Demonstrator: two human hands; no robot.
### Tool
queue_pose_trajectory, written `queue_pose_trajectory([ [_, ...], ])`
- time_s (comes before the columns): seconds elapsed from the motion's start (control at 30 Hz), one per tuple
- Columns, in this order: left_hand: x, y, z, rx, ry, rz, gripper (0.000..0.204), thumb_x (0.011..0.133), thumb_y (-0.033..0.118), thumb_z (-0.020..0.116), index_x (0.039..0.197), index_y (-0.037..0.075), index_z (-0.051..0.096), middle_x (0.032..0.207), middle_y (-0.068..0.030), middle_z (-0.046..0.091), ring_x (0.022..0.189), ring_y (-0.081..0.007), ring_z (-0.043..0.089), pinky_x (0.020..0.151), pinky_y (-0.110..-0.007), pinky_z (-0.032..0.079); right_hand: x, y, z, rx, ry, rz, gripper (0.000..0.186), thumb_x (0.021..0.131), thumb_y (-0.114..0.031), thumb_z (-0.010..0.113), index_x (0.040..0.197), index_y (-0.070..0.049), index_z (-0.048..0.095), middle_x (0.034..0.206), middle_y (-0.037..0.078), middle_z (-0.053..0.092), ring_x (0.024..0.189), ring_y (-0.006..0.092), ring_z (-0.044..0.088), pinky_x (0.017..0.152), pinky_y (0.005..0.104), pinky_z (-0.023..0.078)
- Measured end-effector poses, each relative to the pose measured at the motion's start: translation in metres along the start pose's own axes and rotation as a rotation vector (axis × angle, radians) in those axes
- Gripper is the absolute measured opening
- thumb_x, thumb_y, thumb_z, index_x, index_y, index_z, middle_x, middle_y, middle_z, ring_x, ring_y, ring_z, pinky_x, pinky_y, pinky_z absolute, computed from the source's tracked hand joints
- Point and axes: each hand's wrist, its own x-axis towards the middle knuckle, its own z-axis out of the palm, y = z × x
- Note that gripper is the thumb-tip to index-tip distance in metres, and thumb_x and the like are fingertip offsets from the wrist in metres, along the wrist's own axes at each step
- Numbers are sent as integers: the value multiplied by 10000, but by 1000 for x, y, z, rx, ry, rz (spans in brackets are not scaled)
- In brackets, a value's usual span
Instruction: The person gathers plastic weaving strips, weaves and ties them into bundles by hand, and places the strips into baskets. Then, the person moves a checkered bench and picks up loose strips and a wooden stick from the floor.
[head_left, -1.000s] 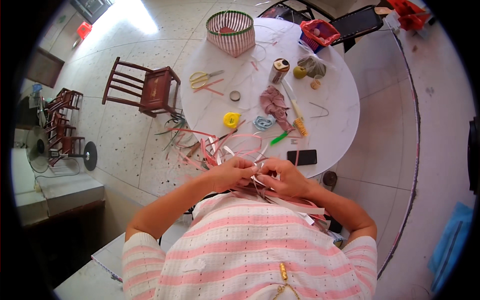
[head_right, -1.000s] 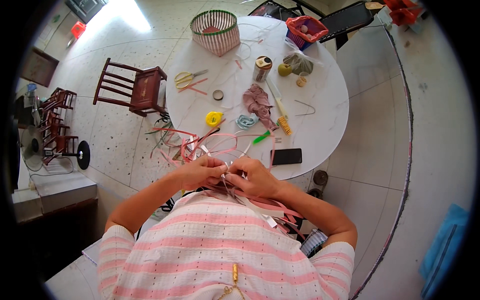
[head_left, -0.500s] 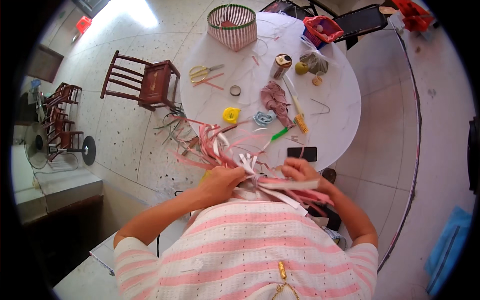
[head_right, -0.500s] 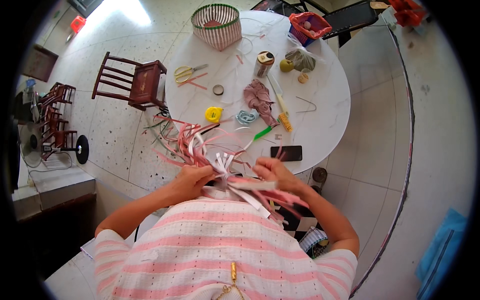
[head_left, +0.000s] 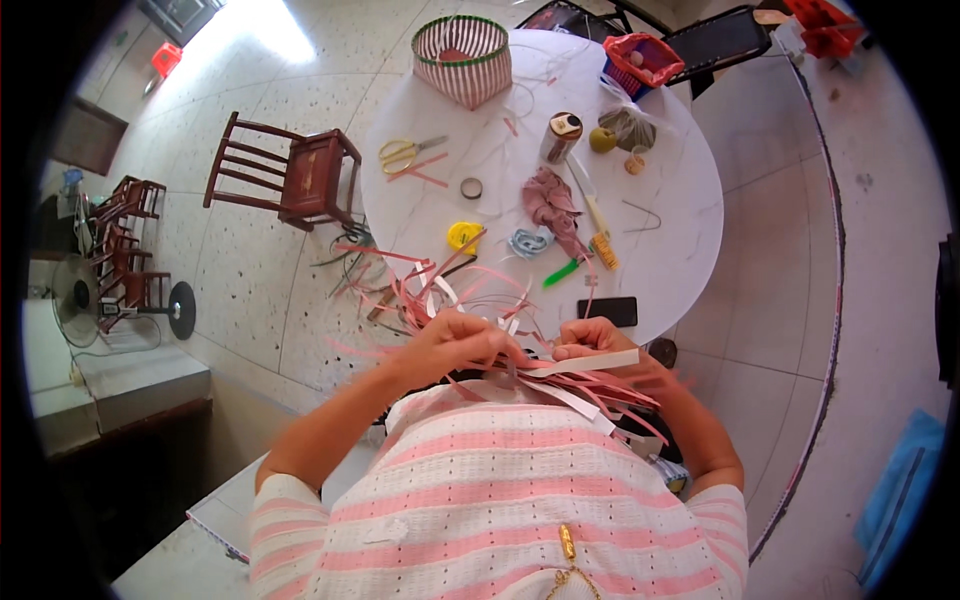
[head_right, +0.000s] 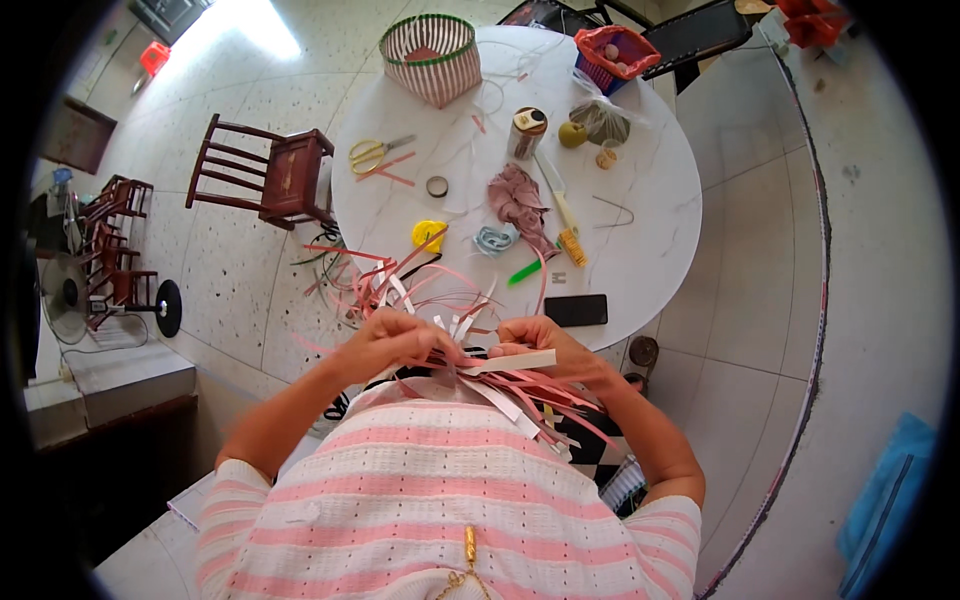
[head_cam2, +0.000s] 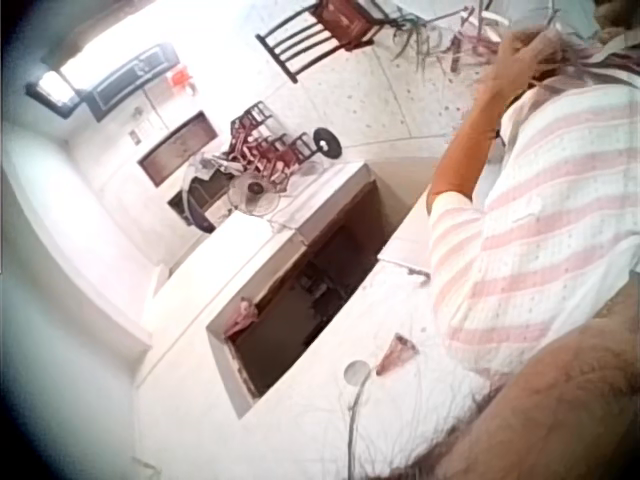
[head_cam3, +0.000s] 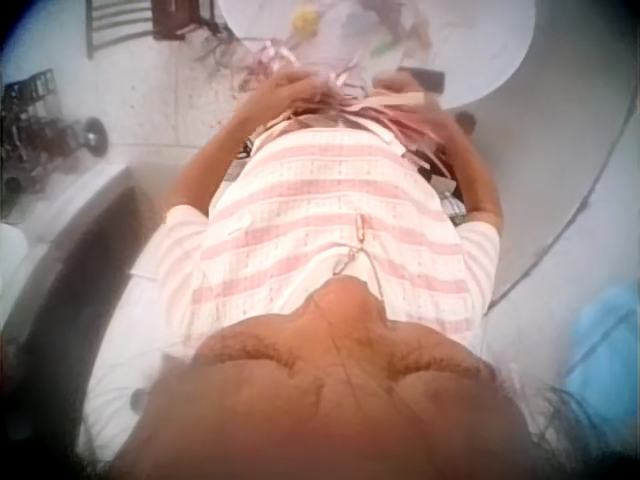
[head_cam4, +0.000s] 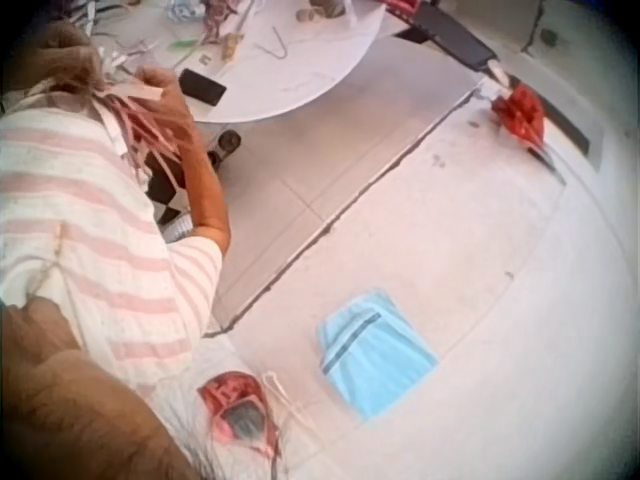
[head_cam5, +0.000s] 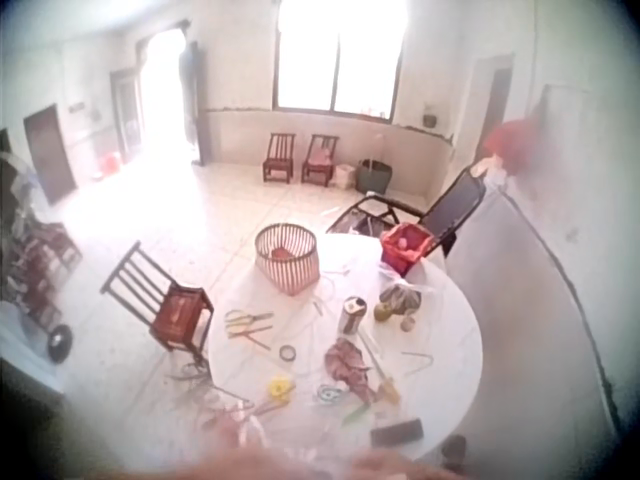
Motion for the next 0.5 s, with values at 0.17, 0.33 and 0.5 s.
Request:
queue_pose_trajectory([
  [0.17, 16, -1, 16, -198, 238, -222, 224, 898, 211, 550, 765, 32, 559, 777, -19, 598, 727, -64, 556, 650, -213, 465, -2, -34, 9, 26, 5, 67, 240, 898, -223, 572, 741, -55, 502, 673, -86, 421, 627, -5, 365, 523, 172, 304],
  [0.33, 25, -16, 18, 60, 151, -176, 76, 877, 84, 572, 904, 14, 563, 833, -12, 612, 782, -52, 557, 676, -206, 459, 28, -39, 4, -105, -73, -1, 216, 932, -222, 478, 812, -46, 517, 674, -40, 462, 600, 32, 392, 525, 190, 322],
  [0.5, 25, 6, 27, 183, 136, 11, 137, 912, 137, 530, 917, 1, 548, 782, 7, 561, 686, -52, 528, 638, -189, 445, 51, -30, 3, 132, -108, -28, 321, 959, -301, 422, 932, -15, 564, 690, 10, 483, 606, 85, 428, 530, 204, 344],
])
